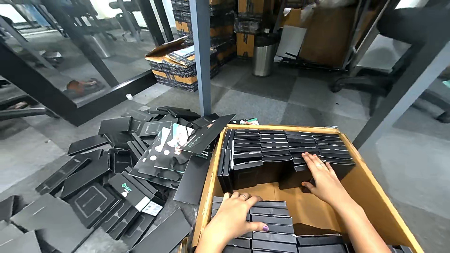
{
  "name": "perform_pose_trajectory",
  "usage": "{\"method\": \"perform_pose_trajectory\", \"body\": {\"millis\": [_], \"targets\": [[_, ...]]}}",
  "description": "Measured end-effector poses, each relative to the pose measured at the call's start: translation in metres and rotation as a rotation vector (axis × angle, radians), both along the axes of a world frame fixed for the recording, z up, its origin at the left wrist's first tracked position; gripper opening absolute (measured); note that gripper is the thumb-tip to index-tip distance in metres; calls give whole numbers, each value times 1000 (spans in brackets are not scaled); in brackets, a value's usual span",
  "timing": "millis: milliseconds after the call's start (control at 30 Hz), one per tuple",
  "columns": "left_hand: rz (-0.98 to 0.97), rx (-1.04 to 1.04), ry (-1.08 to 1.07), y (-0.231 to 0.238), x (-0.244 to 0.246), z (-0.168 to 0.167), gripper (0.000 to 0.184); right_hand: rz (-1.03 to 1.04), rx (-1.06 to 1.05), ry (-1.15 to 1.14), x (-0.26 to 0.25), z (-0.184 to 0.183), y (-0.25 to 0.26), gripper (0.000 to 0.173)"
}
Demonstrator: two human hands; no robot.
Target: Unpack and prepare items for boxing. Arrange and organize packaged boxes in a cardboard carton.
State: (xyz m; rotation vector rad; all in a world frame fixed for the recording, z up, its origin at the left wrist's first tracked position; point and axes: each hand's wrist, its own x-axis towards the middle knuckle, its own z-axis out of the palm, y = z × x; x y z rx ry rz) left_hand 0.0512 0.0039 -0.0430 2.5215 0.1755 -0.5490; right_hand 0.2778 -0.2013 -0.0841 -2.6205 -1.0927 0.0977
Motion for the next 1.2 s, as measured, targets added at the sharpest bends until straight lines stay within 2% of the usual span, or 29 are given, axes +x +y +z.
{"method": "perform_pose_trajectory", "body": {"millis": [100, 200, 333, 500, 733, 967, 1100, 1200], "targets": [[-1, 1, 8, -1, 0, -1, 72, -9, -1, -61, -3, 4, -7, 85], [8, -6, 0, -1, 0, -1, 71, -32, -198, 29, -6, 8, -6, 70], [12, -4, -8, -2, 0, -1, 71, 43, -358, 146, -5, 10, -7, 72], [13, 8, 17, -2, 0, 1, 72, 76, -496, 289, -16, 32, -11, 74], [11, 9, 17, -2, 1, 0, 71, 194, -480, 553, -36, 43, -16, 70], [18, 2, 20, -1, 1, 0, 73, 300, -437, 660, -44, 45, -15, 69], [15, 14, 30, -2, 1, 0, 73, 315, -386, 778, -37, 42, -25, 74], [6, 22, 43, -1, 2, 0, 73, 329, -393, 801, -34, 42, -26, 61]]}}
